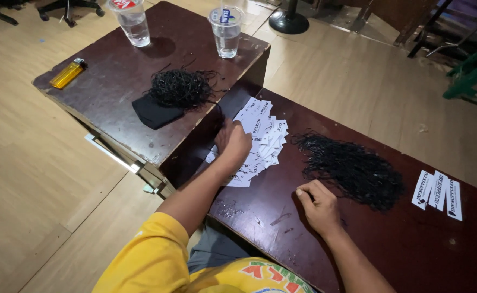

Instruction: The person sits at a table and repeatedly picks up small white paper strips and black cables. They fold the paper strips and place them on the table, while also gathering and arranging the cables into a pile.

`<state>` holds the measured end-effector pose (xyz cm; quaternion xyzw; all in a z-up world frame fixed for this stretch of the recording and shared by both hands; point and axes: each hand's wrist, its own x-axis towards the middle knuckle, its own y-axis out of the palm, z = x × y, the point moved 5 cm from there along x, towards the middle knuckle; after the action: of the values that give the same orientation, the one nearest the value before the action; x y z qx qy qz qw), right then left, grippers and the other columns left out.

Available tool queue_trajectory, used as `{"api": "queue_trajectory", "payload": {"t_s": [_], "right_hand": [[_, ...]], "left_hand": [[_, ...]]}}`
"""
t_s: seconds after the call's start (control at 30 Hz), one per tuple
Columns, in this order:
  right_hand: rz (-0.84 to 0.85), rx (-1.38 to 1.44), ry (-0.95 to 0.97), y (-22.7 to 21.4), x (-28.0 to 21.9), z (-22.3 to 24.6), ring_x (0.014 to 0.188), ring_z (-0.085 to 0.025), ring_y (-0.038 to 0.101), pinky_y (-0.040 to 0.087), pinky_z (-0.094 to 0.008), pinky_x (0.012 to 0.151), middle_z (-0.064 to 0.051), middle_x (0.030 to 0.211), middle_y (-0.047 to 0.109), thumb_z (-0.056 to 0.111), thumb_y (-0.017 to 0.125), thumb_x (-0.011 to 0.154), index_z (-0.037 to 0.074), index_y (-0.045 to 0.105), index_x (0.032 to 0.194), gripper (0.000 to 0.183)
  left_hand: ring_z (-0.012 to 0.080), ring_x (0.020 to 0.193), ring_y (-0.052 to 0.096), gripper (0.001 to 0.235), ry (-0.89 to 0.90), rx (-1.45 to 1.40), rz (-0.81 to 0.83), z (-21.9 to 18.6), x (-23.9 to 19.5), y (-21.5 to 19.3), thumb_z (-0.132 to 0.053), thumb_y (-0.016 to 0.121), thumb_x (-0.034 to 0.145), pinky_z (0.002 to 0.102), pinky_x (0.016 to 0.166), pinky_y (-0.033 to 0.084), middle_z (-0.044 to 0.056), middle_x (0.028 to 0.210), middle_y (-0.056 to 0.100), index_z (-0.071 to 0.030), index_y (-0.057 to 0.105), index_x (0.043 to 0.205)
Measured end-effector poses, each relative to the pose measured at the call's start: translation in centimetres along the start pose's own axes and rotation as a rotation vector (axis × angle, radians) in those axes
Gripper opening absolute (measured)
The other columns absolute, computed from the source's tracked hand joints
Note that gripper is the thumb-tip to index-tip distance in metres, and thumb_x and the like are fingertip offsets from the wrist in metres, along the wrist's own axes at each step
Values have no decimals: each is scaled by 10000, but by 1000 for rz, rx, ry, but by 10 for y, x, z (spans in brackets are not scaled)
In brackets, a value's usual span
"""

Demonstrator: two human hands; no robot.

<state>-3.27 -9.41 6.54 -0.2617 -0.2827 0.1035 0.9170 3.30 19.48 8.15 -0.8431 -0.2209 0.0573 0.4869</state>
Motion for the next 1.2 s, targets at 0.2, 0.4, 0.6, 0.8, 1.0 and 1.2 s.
{"api": "queue_trajectory", "payload": {"t_s": [0.2,0.4,0.6,0.8,1.0,1.2], "right_hand": [[11,8,14,1,-1,-2,756,-283,722,573,-390,704,-80,729,691,93,720,911,120,777,864,79],[13,-4,-5,0,-1,-4,761,-286,726,575,-393,696,-82,745,693,98,717,913,116,774,879,69],[2,10,16,1,-1,-3,766,-291,726,577,-397,709,-89,752,699,91,716,920,111,774,887,69],[2,11,-7,-1,0,-4,757,-288,721,572,-381,698,-86,759,687,93,712,922,115,772,894,70],[-16,38,-24,-2,1,-3,758,-306,719,570,-397,699,-99,756,683,88,713,925,108,766,890,67],[-51,94,16,-5,2,-8,718,-288,702,553,-393,689,-96,715,665,97,713,923,100,770,899,62]], "left_hand": [[417,1025,698,479,-10,-106,-15,5,4,3,-253,779,835,569,832,567,197,1105,646,50,623,1171],[339,1055,731,235,-205,-417,116,-8,-23,-22,-285,651,927,472,853,591,122,1077,748,-152,634,1121],[244,609,690,547,-189,-951,128,-14,-31,-4,25,516,832,320,499,619,193,902,640,39,475,1377],[97,593,588,397,-90,-1279,227,-22,-49,13,39,463,884,212,405,524,66,946,537,77,638,1238],[135,890,630,576,79,-1251,93,-11,-46,30,156,476,809,230,684,534,142,1075,671,43,620,1355],[148,872,688,555,118,-1243,141,-7,-55,28,89,689,813,257,734,591,147,1004,709,12,630,1359]]}}
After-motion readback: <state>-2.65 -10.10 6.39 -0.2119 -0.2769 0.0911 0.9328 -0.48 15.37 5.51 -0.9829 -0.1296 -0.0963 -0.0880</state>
